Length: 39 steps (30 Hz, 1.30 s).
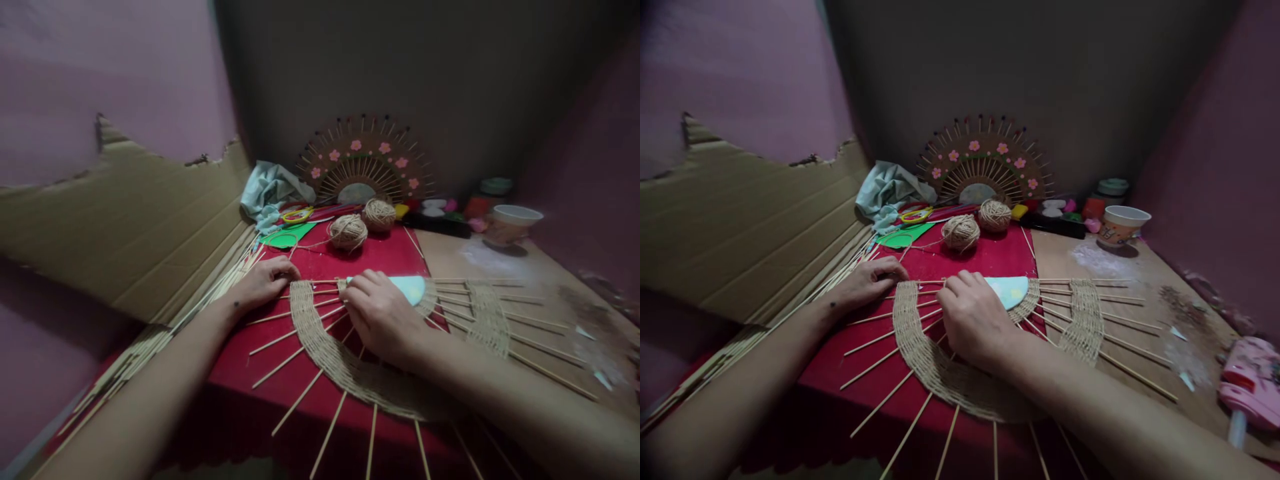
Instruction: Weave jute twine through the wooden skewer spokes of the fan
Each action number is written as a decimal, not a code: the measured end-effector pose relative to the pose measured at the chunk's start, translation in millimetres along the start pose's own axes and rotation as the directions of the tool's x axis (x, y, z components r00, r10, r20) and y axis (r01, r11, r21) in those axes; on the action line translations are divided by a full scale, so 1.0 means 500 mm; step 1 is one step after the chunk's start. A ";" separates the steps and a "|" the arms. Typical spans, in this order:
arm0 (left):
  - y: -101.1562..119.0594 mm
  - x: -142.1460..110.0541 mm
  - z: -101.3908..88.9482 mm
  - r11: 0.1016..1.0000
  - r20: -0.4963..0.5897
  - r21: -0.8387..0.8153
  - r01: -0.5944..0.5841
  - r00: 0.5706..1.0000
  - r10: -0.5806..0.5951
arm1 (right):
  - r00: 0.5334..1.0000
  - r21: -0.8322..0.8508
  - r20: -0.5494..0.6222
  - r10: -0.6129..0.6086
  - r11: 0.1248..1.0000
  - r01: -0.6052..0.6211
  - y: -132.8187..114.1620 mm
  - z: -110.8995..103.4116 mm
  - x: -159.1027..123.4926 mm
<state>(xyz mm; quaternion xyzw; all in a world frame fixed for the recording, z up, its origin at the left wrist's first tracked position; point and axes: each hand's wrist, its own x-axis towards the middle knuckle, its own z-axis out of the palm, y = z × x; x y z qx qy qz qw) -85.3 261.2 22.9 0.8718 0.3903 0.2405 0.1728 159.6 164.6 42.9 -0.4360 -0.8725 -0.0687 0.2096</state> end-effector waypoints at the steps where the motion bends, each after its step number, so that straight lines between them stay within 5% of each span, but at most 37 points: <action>1: 0.001 0.000 0.000 1.000 0.001 0.005 0.000 1.000 0.000 | 0.999 -0.016 0.008 0.040 0.999 -0.040 0.007 0.002 0.005; 6: 0.003 0.001 -0.002 1.000 0.003 0.022 -0.010 1.000 0.010 | 0.974 0.033 0.151 0.171 0.983 -0.178 0.057 0.016 0.065; 11: -0.001 0.000 0.001 0.999 -0.001 0.033 -0.034 0.999 0.034 | 0.941 0.121 0.268 0.206 0.962 -0.244 0.057 0.042 0.094; 20: 0.004 0.000 0.003 0.999 -0.006 0.024 -0.027 1.000 0.027 | 0.952 0.229 0.214 0.219 0.936 -0.267 0.057 0.047 0.079; 29: 0.010 -0.001 0.003 0.999 -0.008 0.025 -0.020 1.000 0.020 | 0.995 0.019 0.101 0.017 1.000 -0.019 0.048 0.058 0.067; 39: 0.002 -0.001 0.005 0.997 -0.008 0.036 -0.067 0.998 0.068 | 0.979 0.190 0.006 0.205 0.961 -0.203 0.065 0.061 0.063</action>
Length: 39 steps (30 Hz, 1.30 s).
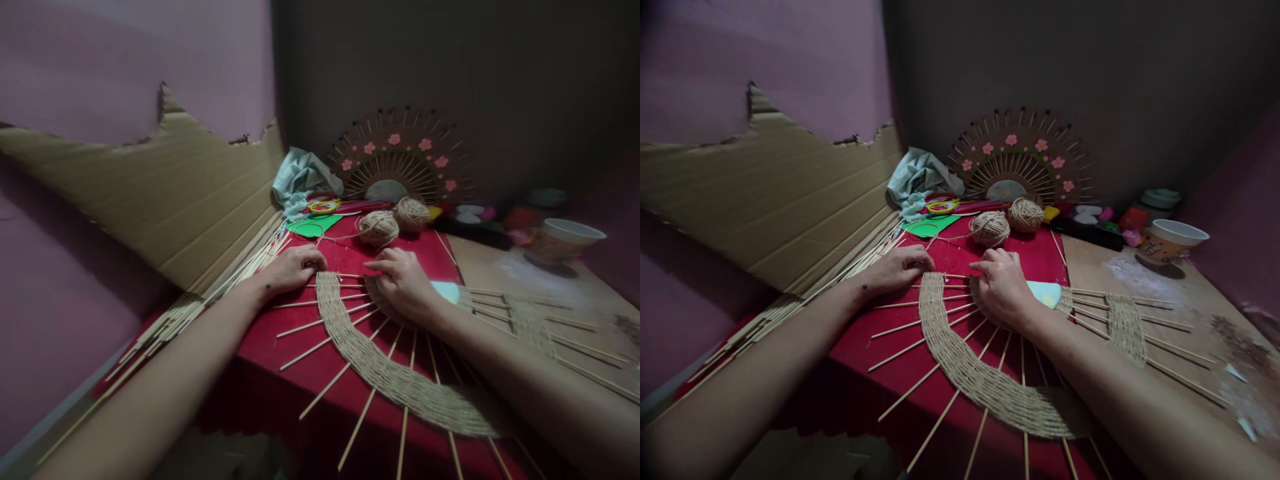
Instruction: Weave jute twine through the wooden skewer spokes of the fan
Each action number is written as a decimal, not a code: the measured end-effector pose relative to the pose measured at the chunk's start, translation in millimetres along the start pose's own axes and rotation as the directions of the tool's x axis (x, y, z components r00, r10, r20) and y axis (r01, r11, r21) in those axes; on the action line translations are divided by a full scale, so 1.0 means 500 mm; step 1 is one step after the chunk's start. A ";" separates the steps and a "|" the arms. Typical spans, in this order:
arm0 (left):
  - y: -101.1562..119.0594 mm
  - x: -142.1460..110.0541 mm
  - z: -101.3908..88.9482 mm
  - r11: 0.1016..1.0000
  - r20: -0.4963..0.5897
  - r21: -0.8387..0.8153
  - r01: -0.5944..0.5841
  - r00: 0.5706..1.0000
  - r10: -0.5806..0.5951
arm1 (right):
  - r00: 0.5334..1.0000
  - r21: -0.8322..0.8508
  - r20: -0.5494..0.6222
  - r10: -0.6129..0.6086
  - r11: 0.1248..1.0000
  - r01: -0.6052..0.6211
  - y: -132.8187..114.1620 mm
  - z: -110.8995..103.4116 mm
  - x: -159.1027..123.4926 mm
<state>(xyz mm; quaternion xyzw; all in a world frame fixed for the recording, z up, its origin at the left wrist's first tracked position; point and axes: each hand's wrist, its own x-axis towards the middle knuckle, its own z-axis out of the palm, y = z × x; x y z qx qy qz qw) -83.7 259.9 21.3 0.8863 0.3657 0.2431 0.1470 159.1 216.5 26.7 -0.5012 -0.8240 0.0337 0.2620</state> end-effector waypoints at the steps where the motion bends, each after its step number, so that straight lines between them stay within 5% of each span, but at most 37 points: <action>1: -0.002 0.000 0.001 1.000 -0.001 0.000 0.000 1.000 0.000 | 1.000 -0.019 0.005 0.007 1.000 -0.007 -0.001 0.001 0.000; 21: -0.005 0.000 0.003 1.000 -0.011 -0.019 0.015 1.000 -0.015 | 0.954 -0.329 0.056 -0.295 0.896 0.297 -0.018 0.014 -0.010; 31: -0.005 0.001 0.004 0.996 -0.025 -0.054 0.072 0.997 -0.074 | 0.971 -0.251 0.032 -0.236 0.939 0.237 -0.016 0.009 -0.009; 39: 0.002 0.000 -0.002 0.995 -0.017 -0.052 0.090 0.996 -0.091 | 0.984 -0.009 -0.038 -0.177 0.984 0.177 0.003 -0.013 -0.021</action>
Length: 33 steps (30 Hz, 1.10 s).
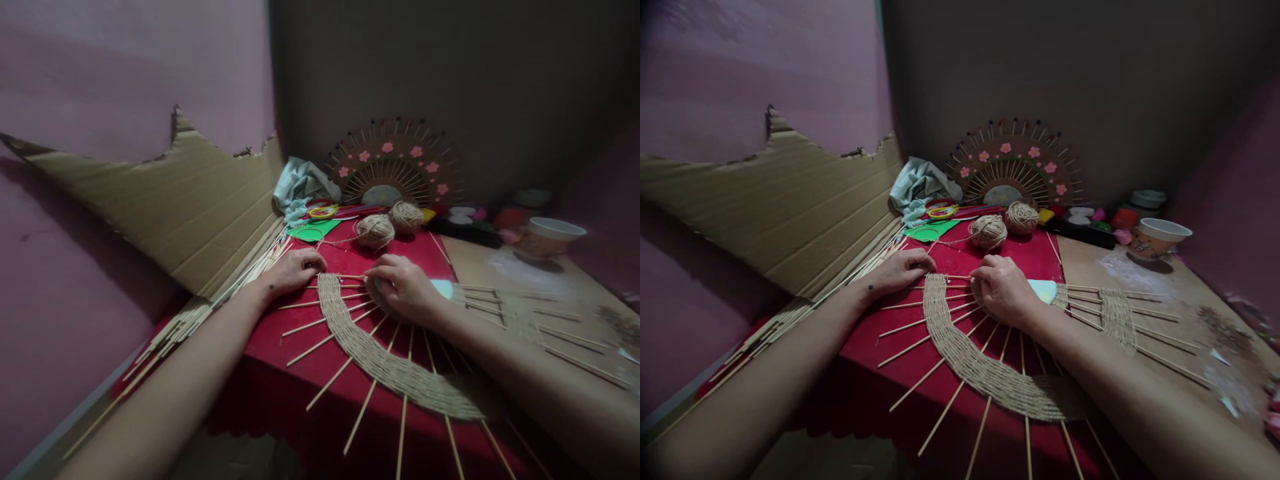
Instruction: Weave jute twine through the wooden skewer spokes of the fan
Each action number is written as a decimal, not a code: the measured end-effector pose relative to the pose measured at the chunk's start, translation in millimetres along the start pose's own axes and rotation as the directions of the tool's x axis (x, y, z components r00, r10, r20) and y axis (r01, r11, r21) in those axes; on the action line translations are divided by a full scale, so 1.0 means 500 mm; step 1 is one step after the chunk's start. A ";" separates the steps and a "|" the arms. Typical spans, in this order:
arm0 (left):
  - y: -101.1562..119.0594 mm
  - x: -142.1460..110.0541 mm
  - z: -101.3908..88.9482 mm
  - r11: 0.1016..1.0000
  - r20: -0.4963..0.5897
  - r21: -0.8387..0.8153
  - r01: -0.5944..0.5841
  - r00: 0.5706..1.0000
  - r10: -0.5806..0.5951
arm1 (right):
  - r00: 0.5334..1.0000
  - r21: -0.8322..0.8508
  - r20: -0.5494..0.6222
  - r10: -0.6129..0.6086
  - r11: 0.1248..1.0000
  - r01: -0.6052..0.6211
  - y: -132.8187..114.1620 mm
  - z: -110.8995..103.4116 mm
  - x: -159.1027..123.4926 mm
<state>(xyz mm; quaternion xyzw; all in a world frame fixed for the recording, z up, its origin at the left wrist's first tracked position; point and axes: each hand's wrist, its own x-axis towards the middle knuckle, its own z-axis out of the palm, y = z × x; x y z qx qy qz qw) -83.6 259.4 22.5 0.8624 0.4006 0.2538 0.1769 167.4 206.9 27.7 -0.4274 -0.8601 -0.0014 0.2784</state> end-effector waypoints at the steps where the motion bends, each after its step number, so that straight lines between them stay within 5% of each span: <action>1: 0.001 0.000 -0.001 1.000 0.002 0.001 0.004 1.000 -0.004 | 1.000 0.019 -0.006 0.002 1.000 -0.002 0.004 -0.006 -0.005; 16: 0.000 0.002 -0.012 1.000 0.054 0.016 0.006 0.999 -0.007 | 0.967 0.220 -0.074 0.245 0.949 -0.224 0.076 -0.050 -0.052; 23: 0.002 0.002 -0.016 0.997 0.074 -0.069 0.046 0.996 -0.041 | 0.976 0.199 -0.030 0.214 0.958 -0.204 0.085 -0.038 -0.055; 33: 0.021 -0.003 -0.027 0.999 0.123 0.048 0.015 0.992 -0.020 | 0.972 0.203 -0.011 0.236 0.952 -0.229 0.081 -0.038 -0.053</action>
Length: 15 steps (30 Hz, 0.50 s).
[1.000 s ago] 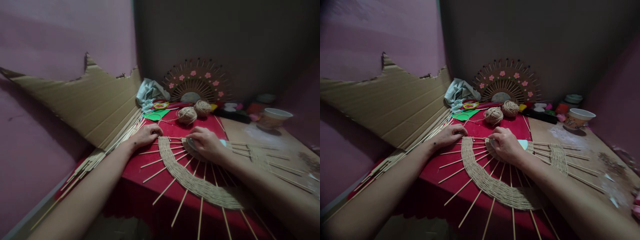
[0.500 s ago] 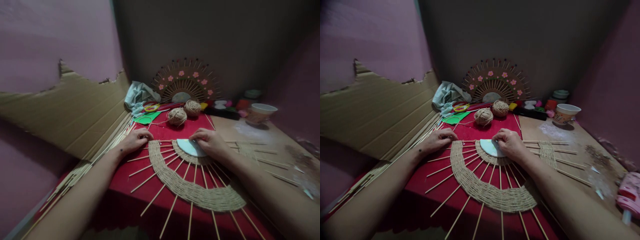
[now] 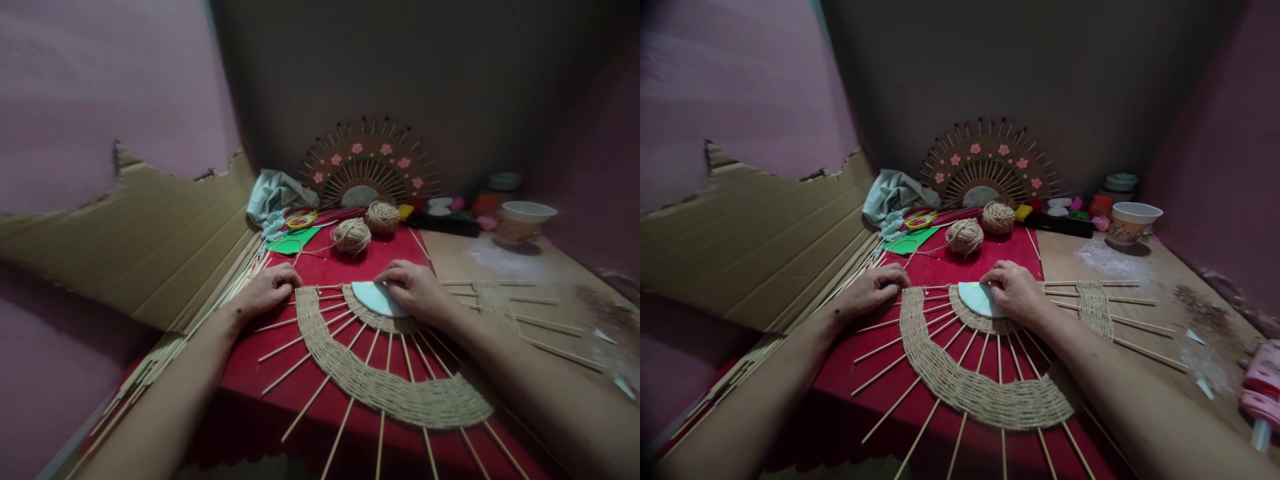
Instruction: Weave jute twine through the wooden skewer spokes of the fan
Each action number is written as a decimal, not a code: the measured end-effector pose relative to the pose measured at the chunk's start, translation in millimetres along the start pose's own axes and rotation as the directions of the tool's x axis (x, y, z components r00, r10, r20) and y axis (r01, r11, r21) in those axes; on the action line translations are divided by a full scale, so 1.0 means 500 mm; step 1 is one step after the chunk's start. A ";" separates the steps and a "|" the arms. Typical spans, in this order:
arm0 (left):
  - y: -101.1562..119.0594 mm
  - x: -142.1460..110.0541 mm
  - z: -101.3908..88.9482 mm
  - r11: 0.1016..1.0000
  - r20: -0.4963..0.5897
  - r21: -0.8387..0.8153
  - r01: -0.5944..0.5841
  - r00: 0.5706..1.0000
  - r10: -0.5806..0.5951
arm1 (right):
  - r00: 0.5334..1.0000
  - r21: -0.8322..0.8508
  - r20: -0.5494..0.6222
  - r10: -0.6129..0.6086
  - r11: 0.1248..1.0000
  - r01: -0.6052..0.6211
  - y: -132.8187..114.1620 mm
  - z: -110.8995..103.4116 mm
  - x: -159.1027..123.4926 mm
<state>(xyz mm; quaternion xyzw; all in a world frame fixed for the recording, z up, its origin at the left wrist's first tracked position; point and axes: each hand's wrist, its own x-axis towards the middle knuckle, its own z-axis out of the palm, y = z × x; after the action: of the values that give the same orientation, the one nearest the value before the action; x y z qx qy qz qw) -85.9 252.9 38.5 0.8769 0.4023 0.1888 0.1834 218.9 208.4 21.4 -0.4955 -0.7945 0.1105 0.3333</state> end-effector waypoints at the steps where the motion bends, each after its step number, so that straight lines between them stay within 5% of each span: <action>1: 0.000 -0.001 -0.002 1.000 0.007 0.001 -0.004 1.000 0.004 | 1.000 0.000 0.004 0.004 1.000 -0.004 0.000 0.000 0.000; 15: 0.001 -0.005 -0.011 1.000 0.113 -0.014 -0.018 0.993 0.019 | 1.000 -0.032 0.017 0.022 0.999 -0.021 -0.003 0.001 0.001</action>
<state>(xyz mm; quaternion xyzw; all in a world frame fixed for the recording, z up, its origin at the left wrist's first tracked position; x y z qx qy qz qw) -89.8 251.8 43.0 0.8887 0.3819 0.1429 0.2098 217.5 208.4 22.0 -0.5083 -0.7936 0.1054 0.3173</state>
